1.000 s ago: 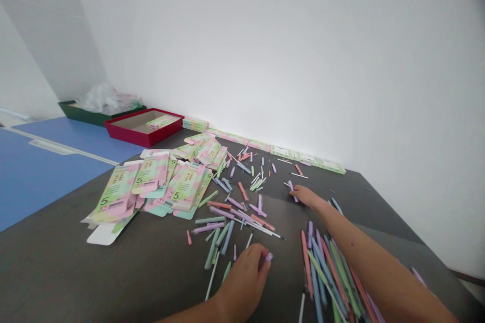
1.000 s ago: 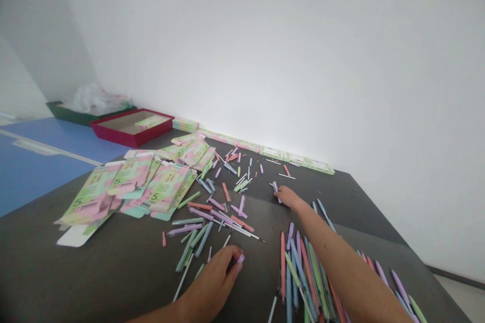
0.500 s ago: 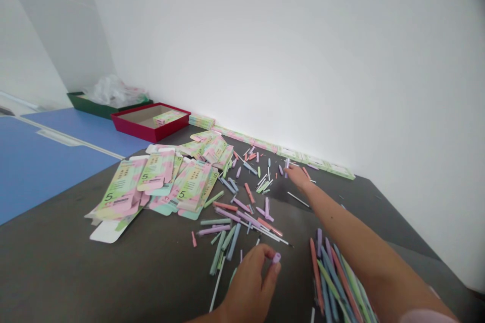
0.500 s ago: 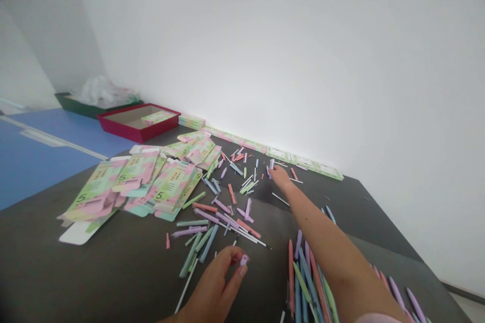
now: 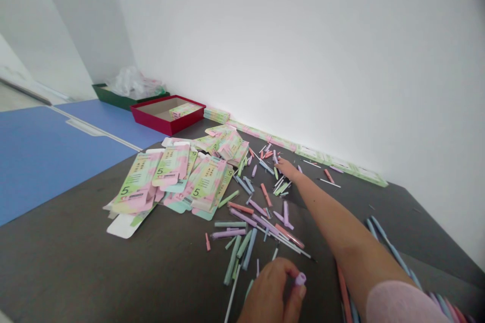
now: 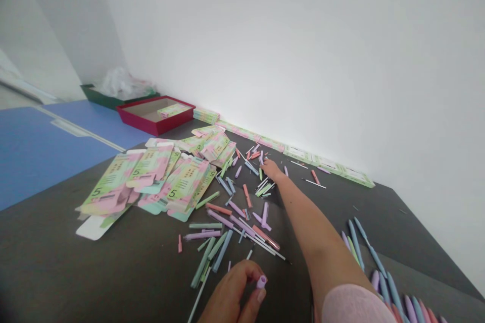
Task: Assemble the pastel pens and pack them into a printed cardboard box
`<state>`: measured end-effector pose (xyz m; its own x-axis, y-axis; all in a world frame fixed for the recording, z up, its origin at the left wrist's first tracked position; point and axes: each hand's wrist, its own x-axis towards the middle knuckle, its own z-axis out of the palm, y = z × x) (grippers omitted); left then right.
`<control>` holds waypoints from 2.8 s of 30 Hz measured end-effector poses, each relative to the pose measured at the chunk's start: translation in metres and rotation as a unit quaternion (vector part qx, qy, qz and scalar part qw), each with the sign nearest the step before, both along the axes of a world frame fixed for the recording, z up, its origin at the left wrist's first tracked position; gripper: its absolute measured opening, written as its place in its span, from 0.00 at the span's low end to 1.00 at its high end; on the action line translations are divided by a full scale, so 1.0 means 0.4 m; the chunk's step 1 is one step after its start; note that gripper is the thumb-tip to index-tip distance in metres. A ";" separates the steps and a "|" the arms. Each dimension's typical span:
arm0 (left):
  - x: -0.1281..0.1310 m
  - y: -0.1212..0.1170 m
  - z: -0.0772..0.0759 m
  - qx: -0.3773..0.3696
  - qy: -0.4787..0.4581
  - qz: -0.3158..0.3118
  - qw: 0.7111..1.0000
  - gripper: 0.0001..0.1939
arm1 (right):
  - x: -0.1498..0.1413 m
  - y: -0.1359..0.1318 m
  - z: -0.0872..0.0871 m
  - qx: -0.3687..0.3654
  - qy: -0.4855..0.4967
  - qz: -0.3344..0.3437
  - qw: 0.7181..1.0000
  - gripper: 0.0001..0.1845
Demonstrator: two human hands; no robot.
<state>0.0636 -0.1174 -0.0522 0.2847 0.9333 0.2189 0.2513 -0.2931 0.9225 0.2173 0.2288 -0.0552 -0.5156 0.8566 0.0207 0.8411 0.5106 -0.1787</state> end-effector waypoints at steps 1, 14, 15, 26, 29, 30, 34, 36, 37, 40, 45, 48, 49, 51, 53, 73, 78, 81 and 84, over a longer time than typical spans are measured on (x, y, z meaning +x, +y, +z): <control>0.001 0.000 -0.003 0.001 -0.001 0.001 1.000 0.06 | -0.005 -0.013 -0.001 -0.009 0.016 0.009 1.000 0.15; -0.016 -0.017 0.075 -0.048 0.010 -0.016 0.999 0.06 | -0.008 -0.229 0.120 -0.086 0.234 -0.002 0.968 0.12; -0.017 -0.018 0.076 -0.052 0.010 -0.010 0.999 0.06 | -0.014 -0.238 0.126 -0.080 0.248 -0.019 0.965 0.12; -0.014 -0.016 0.081 0.023 0.100 -0.014 0.995 0.04 | -0.028 -0.424 0.197 -0.139 0.327 -0.082 0.931 0.17; -0.016 -0.016 0.077 0.063 0.175 -0.023 0.982 0.03 | -0.008 -0.506 0.224 -0.171 0.364 -0.090 0.911 0.17; -0.015 -0.019 0.073 0.072 0.205 -0.023 0.976 0.03 | -0.001 -0.536 0.230 -0.184 0.377 -0.093 0.903 0.17; 0.004 -0.040 0.058 0.081 0.320 -0.011 0.944 0.06 | 0.018 -0.654 0.247 -0.219 0.397 -0.112 0.884 0.16; 0.013 -0.048 0.059 0.086 0.354 -0.003 0.931 0.09 | 0.024 -0.706 0.249 -0.230 0.397 -0.123 0.880 0.16; 0.013 -0.047 0.063 0.090 0.361 0.002 0.928 0.11 | 0.028 -0.731 0.249 -0.236 0.398 -0.129 0.877 0.16; -0.031 -0.016 0.091 0.092 0.352 0.027 0.931 0.14 | 0.043 -0.802 0.248 -0.245 0.404 -0.145 0.869 0.16; -0.214 0.095 0.137 0.066 0.392 0.102 0.912 0.11 | 0.067 -0.923 0.245 -0.205 0.406 -0.205 0.867 0.18; -0.293 0.135 0.136 0.034 0.443 0.091 0.891 0.10 | 0.063 -0.970 0.240 -0.209 0.425 -0.194 0.859 0.16; -0.306 0.141 0.133 0.031 0.451 0.086 0.888 0.10 | 0.060 -0.979 0.237 -0.211 0.433 -0.185 0.856 0.15; -0.318 0.145 0.123 0.033 0.456 0.076 0.886 0.09 | 0.050 -0.984 0.231 -0.214 0.446 -0.170 0.852 0.15; -0.319 0.147 0.114 0.036 0.455 0.067 0.887 0.09 | 0.041 -0.980 0.223 -0.212 0.440 -0.165 0.857 0.14; -0.200 -0.012 0.220 -0.315 -0.187 -0.079 0.927 0.11 | -0.011 -0.950 0.126 -0.032 0.065 -0.242 0.968 0.19; -0.136 -0.058 0.200 -0.343 -0.200 -0.112 0.911 0.12 | -0.031 -0.984 0.213 -0.058 0.369 -0.153 0.915 0.16; -0.090 -0.098 0.182 -0.338 -0.192 -0.134 0.912 0.14 | -0.063 -1.012 0.226 -0.105 0.478 -0.114 0.865 0.13; -0.064 -0.129 0.168 -0.323 -0.189 -0.137 0.917 0.14 | -0.077 -1.029 0.207 -0.140 0.535 -0.145 0.821 0.12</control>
